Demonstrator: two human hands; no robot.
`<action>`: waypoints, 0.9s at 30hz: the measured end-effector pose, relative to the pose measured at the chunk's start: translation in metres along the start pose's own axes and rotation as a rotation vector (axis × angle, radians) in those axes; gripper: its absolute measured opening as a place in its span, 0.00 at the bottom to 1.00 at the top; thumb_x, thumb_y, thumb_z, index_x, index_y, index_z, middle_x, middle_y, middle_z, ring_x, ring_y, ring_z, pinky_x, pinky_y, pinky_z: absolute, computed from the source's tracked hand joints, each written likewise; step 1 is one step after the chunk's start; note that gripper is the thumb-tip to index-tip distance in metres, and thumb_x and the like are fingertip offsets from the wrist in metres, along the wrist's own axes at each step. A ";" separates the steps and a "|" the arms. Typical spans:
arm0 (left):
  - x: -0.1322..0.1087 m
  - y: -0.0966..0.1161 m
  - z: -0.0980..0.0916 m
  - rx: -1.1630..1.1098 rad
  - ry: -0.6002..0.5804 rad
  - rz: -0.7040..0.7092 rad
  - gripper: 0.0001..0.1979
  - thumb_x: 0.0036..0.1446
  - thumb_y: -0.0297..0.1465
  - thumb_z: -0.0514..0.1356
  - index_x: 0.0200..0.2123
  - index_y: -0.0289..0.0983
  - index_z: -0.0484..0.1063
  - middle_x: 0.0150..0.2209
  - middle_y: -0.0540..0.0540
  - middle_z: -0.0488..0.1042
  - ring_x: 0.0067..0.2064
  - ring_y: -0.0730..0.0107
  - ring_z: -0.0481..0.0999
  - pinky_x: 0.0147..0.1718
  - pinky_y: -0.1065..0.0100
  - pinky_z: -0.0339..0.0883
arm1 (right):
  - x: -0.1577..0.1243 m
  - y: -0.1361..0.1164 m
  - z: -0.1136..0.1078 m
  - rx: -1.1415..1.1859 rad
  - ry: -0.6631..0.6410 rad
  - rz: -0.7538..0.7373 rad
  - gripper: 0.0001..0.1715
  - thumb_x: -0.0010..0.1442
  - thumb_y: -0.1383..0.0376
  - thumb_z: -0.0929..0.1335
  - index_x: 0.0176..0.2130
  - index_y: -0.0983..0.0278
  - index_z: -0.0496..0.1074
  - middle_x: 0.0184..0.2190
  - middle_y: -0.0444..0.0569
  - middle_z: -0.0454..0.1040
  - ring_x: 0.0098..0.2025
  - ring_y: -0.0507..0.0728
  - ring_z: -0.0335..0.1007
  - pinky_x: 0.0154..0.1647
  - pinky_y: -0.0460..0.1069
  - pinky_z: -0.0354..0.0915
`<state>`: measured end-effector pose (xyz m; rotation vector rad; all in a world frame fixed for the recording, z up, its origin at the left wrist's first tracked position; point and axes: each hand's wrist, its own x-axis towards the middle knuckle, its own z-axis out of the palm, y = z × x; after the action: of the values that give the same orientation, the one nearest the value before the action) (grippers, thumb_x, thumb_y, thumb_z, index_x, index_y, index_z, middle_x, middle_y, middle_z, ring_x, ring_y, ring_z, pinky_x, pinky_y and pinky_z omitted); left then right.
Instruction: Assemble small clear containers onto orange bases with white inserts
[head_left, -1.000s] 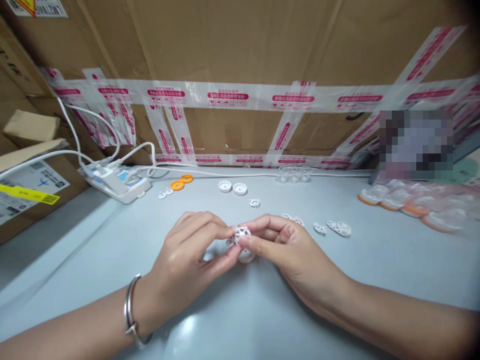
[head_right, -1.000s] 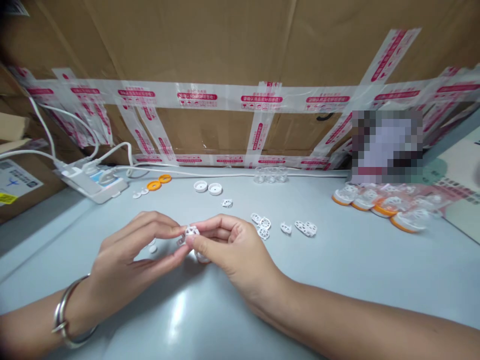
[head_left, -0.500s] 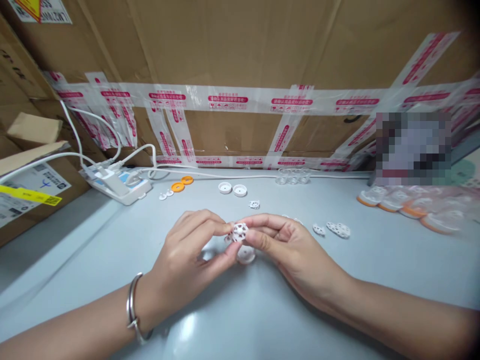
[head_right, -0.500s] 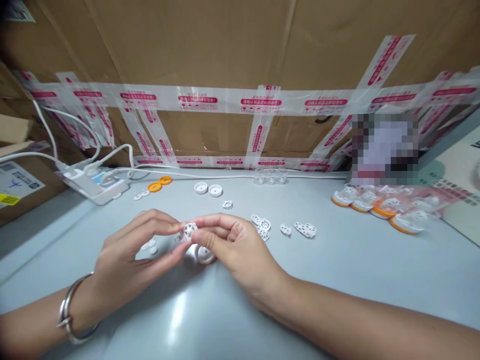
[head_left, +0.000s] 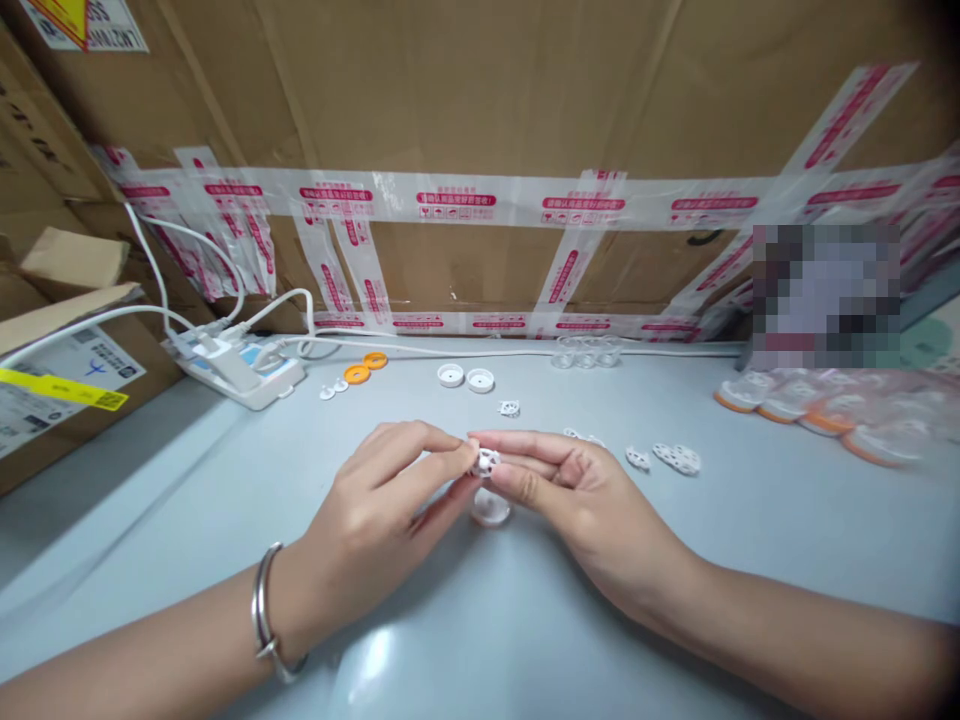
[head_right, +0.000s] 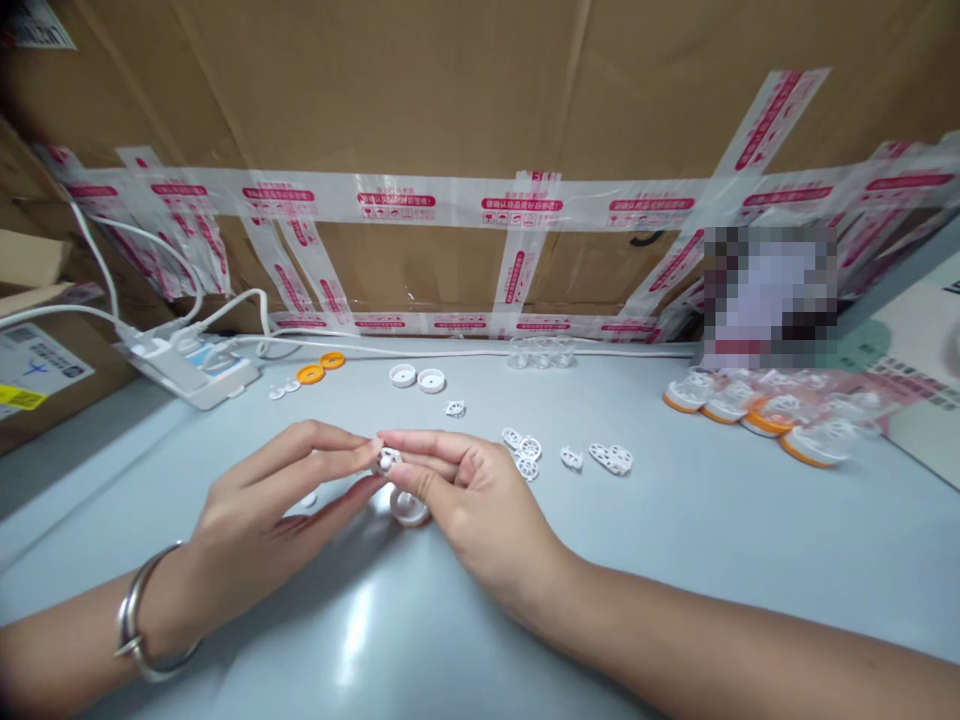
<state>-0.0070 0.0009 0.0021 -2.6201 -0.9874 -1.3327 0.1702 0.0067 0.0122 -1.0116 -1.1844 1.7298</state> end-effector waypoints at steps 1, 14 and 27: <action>0.000 0.001 -0.001 0.032 0.003 0.022 0.12 0.50 0.20 0.61 0.39 0.33 0.69 0.35 0.46 0.73 0.36 0.72 0.71 0.35 0.69 0.67 | -0.001 -0.001 0.001 -0.033 -0.005 -0.021 0.17 0.51 0.64 0.71 0.43 0.60 0.75 0.30 0.46 0.78 0.32 0.51 0.72 0.38 0.48 0.66; 0.001 0.003 -0.006 0.192 -0.060 0.209 0.10 0.52 0.21 0.60 0.39 0.31 0.68 0.31 0.44 0.72 0.34 0.68 0.70 0.35 0.62 0.66 | -0.008 0.001 0.008 -0.082 -0.046 -0.161 0.18 0.50 0.65 0.71 0.43 0.54 0.74 0.39 0.43 0.78 0.44 0.54 0.73 0.50 0.51 0.67; 0.008 0.005 -0.002 0.145 -0.045 0.087 0.08 0.50 0.22 0.61 0.34 0.35 0.68 0.30 0.47 0.74 0.32 0.70 0.72 0.32 0.66 0.65 | -0.002 0.005 0.006 0.030 -0.060 -0.054 0.18 0.52 0.64 0.70 0.44 0.59 0.74 0.36 0.47 0.78 0.36 0.51 0.74 0.42 0.49 0.68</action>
<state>-0.0025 0.0001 0.0106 -2.5626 -0.9263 -1.1433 0.1642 0.0017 0.0090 -0.9072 -1.2094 1.7412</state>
